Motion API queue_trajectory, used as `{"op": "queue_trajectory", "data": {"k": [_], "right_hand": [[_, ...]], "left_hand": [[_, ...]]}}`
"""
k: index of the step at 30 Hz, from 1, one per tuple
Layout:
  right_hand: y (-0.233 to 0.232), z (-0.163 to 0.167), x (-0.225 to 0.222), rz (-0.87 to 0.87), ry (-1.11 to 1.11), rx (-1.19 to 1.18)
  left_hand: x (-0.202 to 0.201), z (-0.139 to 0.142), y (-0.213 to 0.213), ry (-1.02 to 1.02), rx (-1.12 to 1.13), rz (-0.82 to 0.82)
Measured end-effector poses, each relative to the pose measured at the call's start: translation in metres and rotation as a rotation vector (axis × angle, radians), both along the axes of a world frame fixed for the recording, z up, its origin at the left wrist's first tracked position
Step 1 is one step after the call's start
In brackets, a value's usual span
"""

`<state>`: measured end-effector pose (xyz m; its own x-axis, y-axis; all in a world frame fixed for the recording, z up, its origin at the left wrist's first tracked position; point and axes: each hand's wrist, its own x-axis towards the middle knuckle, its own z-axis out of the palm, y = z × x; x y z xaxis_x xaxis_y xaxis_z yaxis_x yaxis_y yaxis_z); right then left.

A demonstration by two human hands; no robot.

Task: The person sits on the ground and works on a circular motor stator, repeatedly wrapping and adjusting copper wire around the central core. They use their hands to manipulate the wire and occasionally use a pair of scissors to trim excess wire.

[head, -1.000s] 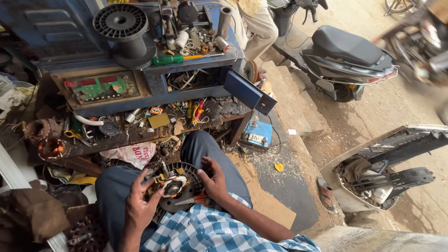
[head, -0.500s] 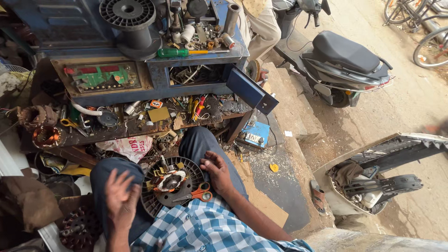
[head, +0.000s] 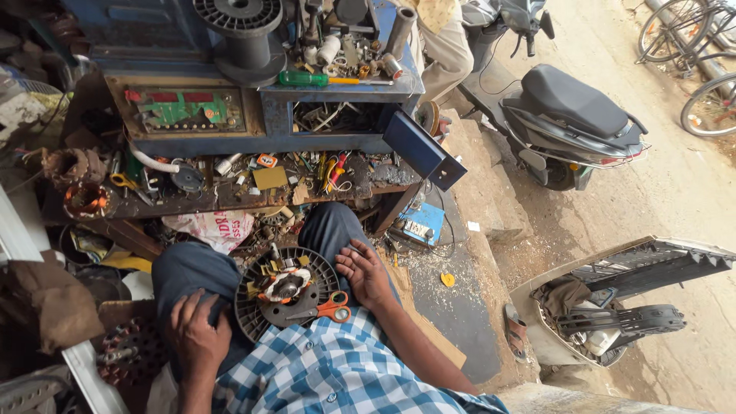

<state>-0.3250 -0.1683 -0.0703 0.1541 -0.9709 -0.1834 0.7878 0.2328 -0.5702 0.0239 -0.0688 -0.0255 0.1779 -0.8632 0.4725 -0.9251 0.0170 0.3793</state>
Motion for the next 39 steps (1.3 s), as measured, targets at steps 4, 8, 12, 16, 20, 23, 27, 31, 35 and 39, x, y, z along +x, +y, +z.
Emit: {"op": "queue_trajectory", "data": {"k": [4, 8, 12, 16, 20, 23, 27, 31, 35, 39], "right_hand": [[0.0, 0.004, -0.006, 0.067, -0.039, 0.005], [0.002, 0.01, -0.013, 0.092, -0.101, 0.022], [0.007, 0.013, -0.021, 0.119, -0.139, 0.006], [0.014, 0.013, -0.028, 0.132, -0.174, -0.011], [0.017, 0.013, -0.032, 0.149, -0.193, -0.017], [0.017, 0.015, -0.031, 0.182, -0.212, -0.022], [0.017, 0.019, -0.032, 0.174, -0.218, -0.016], [0.022, 0.025, -0.032, 0.174, -0.22, -0.027], [0.025, 0.034, -0.028, 0.198, -0.248, -0.065], [0.024, 0.042, -0.025, 0.236, -0.229, -0.103]], "left_hand": [[0.0, 0.001, 0.004, -0.007, -0.001, 0.025], [0.001, -0.003, 0.004, -0.021, 0.011, 0.035], [0.001, -0.008, 0.001, -0.015, 0.033, 0.038], [-0.004, -0.009, 0.0, -0.043, 0.072, 0.073], [-0.007, -0.007, 0.001, -0.007, 0.059, 0.062], [-0.008, -0.006, 0.001, -0.011, 0.039, 0.057], [-0.009, -0.004, 0.0, -0.019, 0.041, 0.051], [-0.011, -0.003, 0.0, -0.016, 0.051, 0.061], [-0.011, -0.002, 0.001, -0.001, 0.04, 0.053], [-0.008, -0.002, 0.003, -0.05, 0.095, 0.113]]}}
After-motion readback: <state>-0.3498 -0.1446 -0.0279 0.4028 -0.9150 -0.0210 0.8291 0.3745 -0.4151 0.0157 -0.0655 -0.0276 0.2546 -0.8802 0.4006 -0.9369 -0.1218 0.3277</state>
